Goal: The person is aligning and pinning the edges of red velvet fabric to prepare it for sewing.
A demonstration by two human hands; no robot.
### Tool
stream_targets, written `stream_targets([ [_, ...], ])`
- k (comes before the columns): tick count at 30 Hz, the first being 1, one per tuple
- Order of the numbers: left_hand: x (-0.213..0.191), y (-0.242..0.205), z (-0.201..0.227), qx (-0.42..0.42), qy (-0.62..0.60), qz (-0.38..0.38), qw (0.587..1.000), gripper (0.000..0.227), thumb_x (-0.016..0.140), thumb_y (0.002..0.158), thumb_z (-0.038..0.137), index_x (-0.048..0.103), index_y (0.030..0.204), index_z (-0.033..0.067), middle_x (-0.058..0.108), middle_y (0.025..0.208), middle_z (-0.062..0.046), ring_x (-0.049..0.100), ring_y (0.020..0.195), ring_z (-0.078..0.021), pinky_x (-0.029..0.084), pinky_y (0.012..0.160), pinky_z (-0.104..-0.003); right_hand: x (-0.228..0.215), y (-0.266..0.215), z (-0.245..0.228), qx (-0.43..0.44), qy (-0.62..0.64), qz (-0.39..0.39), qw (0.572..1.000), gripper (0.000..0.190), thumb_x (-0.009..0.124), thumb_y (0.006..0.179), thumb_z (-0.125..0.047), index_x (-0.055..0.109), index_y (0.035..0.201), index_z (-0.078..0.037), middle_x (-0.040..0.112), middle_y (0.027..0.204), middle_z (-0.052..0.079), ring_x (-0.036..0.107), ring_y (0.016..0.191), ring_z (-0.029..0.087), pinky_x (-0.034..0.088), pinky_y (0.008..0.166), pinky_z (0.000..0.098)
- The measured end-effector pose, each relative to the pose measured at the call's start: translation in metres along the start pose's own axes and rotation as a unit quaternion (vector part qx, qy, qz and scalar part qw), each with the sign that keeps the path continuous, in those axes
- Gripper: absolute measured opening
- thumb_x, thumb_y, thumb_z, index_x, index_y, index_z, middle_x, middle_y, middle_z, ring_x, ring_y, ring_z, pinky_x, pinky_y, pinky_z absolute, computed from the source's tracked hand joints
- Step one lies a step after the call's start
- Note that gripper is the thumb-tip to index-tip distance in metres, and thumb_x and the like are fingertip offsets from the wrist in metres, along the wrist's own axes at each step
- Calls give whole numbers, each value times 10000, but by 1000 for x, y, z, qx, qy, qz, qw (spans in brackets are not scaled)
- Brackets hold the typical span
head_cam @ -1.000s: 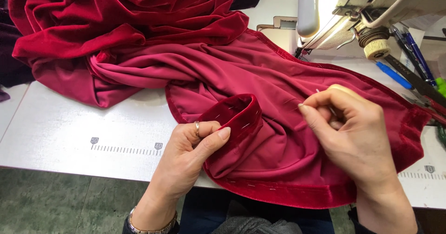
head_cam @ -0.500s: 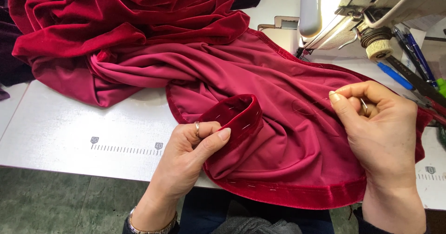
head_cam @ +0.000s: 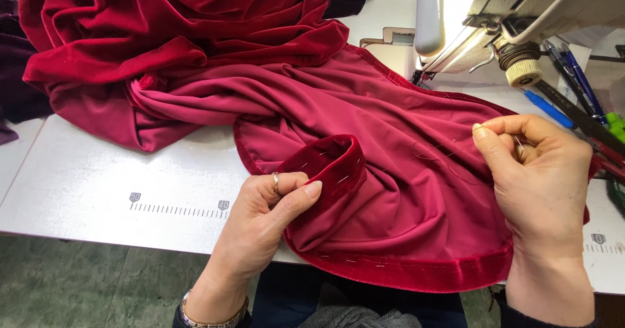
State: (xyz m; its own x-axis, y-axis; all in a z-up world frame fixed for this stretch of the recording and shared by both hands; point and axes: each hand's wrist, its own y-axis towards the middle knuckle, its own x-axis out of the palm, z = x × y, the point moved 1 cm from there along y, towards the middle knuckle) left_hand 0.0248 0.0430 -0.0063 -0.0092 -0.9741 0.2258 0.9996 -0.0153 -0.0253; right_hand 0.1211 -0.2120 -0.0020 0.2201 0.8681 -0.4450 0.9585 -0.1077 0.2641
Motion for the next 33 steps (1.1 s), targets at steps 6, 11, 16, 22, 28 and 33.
stream_targets([
  [6, 1, -1, -1, -8, -4, 10, 1000, 425, 597, 941, 136, 392, 570, 162, 311, 608, 103, 266, 566, -32, 188, 510, -208, 0, 2, 2, -2, 23, -4, 1000, 96, 695, 977, -18, 643, 904, -53, 398, 647, -68, 325, 600, -11, 241, 544, 136],
  [11, 2, -4, -2, -61, 11, 43, 997, 107, 746, 811, 116, 724, 777, 17, 575, 658, 45, 494, 595, -50, 393, 516, -187, -6, -4, -20, 64, 22, -46, 997, 134, 631, 939, -70, 691, 1060, -64, 398, 587, -97, 299, 551, -35, 211, 531, 114],
  [16, 38, -14, -4, -107, -90, 216, 966, 129, 687, 849, 129, 665, 850, 2, 648, 628, -77, 530, 383, -119, 404, 194, -271, -21, -15, -36, 0, 27, -42, 999, 183, 606, 954, 23, 681, 1117, -12, 601, 1017, 43, 531, 779, 53, 417, 694, 126],
  [22, 59, -44, -22, -152, -168, 0, 974, 554, 594, 869, 169, 454, 1372, -16, 669, 1220, -197, 650, 1178, -239, 685, 655, -355, -31, -36, -56, -195, -58, -119, 972, 204, 622, 882, -2, 687, 1075, 5, 669, 946, 93, 618, 874, 160, 449, 822, 248],
  [28, 22, -25, 36, 304, 518, 111, 792, 234, 659, 853, 21, 655, 1082, 70, 645, 1005, -93, 638, 909, -213, 519, 748, -297, -33, -76, -34, -142, -103, -146, 974, 291, 710, 768, -280, 707, 985, -85, 549, 691, -1, 410, 448, 79, 336, 392, 217],
  [33, 41, 22, 12, 266, 659, 81, 699, 688, 742, 783, 481, 512, 1266, 48, 548, 1040, -132, 514, 915, -350, 475, 755, -440, -2, -107, -30, -173, -216, -114, 954, 620, 782, 665, -598, 630, 986, -90, 542, 791, 9, 590, 639, 159, 498, 560, 353],
])
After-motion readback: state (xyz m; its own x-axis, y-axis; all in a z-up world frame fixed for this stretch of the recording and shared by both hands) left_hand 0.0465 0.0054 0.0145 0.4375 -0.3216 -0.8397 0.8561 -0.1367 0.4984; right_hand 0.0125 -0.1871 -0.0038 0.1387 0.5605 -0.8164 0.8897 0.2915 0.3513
